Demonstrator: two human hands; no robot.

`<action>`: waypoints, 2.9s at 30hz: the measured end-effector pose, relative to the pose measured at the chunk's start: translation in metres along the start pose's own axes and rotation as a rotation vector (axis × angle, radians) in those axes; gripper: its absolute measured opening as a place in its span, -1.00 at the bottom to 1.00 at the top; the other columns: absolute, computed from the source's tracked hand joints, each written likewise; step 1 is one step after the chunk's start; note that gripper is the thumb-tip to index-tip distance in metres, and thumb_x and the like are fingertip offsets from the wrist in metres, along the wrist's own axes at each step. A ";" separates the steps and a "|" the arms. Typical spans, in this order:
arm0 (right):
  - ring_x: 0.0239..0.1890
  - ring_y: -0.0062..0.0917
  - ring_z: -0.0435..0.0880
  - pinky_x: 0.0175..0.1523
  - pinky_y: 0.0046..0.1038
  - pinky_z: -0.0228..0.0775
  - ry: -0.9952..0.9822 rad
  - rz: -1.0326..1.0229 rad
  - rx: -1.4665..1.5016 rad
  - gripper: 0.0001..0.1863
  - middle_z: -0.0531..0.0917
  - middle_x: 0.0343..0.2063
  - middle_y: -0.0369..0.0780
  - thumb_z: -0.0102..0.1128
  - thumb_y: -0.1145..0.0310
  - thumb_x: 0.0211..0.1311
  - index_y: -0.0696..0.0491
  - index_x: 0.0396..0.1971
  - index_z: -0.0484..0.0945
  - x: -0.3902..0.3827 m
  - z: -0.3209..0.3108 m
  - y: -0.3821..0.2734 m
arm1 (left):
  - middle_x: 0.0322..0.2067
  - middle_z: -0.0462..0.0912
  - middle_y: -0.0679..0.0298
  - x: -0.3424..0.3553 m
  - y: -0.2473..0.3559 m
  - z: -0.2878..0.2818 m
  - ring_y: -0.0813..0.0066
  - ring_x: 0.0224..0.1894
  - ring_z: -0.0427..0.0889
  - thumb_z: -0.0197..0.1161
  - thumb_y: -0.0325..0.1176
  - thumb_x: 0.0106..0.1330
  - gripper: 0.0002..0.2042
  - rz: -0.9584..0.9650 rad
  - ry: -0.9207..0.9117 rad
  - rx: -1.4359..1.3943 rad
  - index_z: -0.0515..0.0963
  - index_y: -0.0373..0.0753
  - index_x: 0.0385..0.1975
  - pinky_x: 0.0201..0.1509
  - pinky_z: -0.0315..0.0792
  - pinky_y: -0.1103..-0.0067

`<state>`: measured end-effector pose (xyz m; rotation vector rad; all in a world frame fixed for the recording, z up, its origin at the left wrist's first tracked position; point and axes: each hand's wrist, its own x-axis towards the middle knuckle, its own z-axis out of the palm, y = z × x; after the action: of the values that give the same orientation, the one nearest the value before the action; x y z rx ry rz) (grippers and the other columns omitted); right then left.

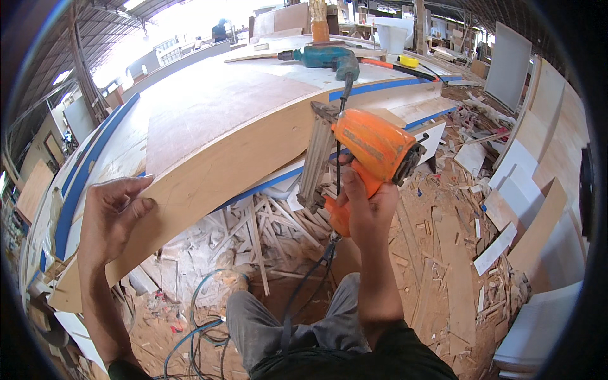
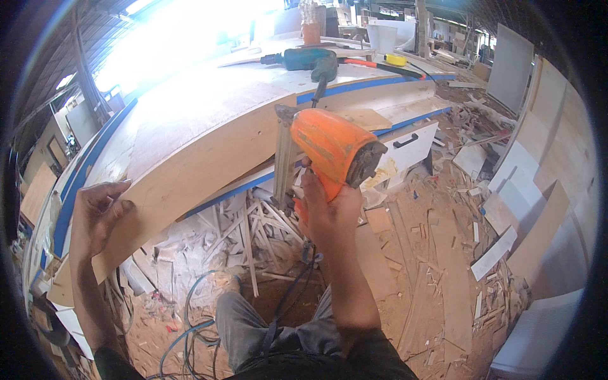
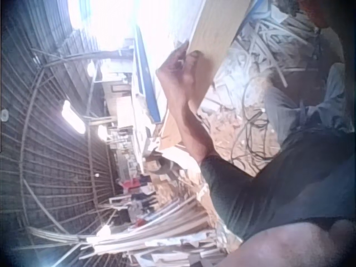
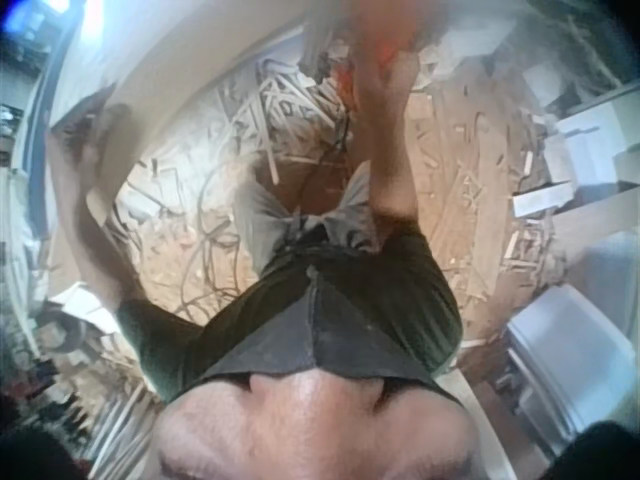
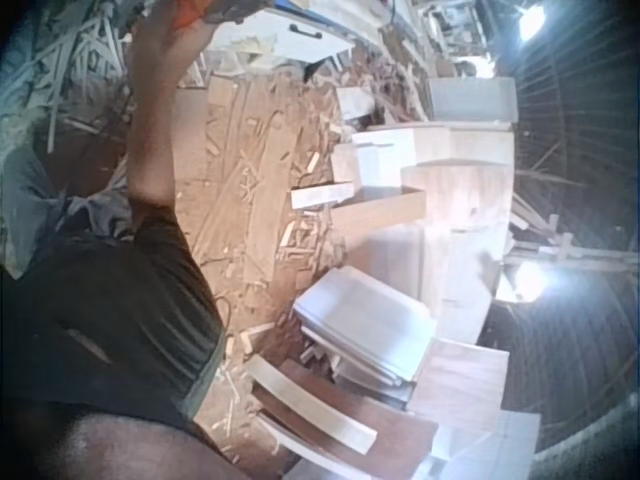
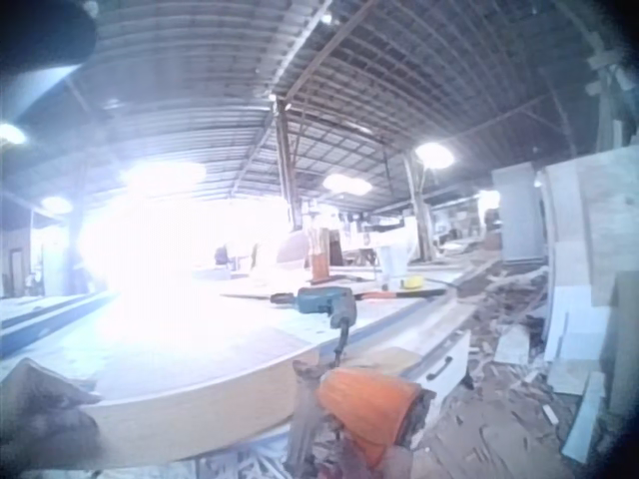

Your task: The person drills a hole into a curved wooden piece using a power drill and then secures it to a larger wooden panel using a pneumatic nail gun.

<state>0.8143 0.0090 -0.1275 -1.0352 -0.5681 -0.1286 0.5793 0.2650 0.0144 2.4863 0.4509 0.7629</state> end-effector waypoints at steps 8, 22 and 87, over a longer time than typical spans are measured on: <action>-0.53 -0.76 0.50 -0.47 -0.66 0.39 -0.068 -0.154 -0.028 -0.79 0.68 -0.10 -0.21 0.18 0.52 0.43 0.25 -0.01 0.53 0.006 -0.003 0.010 | -0.33 0.76 0.23 0.003 0.007 0.000 0.62 -0.35 0.66 0.45 -0.48 0.22 -0.70 -0.006 -0.032 0.045 0.69 -0.45 -0.07 -0.23 0.51 0.61; -0.51 -0.74 0.52 -0.44 -0.64 0.40 0.052 0.010 -0.047 -0.80 0.67 -0.15 -0.22 0.19 0.53 0.41 0.22 -0.03 0.50 0.005 -0.005 -0.001 | -0.45 0.71 0.26 -0.001 -0.004 0.004 0.60 -0.47 0.53 0.48 -0.53 0.17 -0.75 0.065 0.115 0.062 0.70 -0.40 -0.15 -0.34 0.43 0.56; -0.67 -0.58 0.51 -0.57 -0.46 0.42 0.249 0.862 -0.347 -0.74 0.70 -0.33 -0.21 0.16 0.15 0.46 0.01 -0.09 0.46 0.276 -0.028 -0.189 | -0.02 0.58 0.37 -0.100 0.000 -0.015 0.37 0.05 0.55 0.25 0.27 0.35 -0.50 -1.394 0.779 -1.387 0.41 0.12 0.09 0.17 0.37 0.28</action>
<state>0.9906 -0.0682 0.1472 -1.4963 0.1649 0.4145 0.4912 0.2265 -0.0176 0.2651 1.1467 0.8346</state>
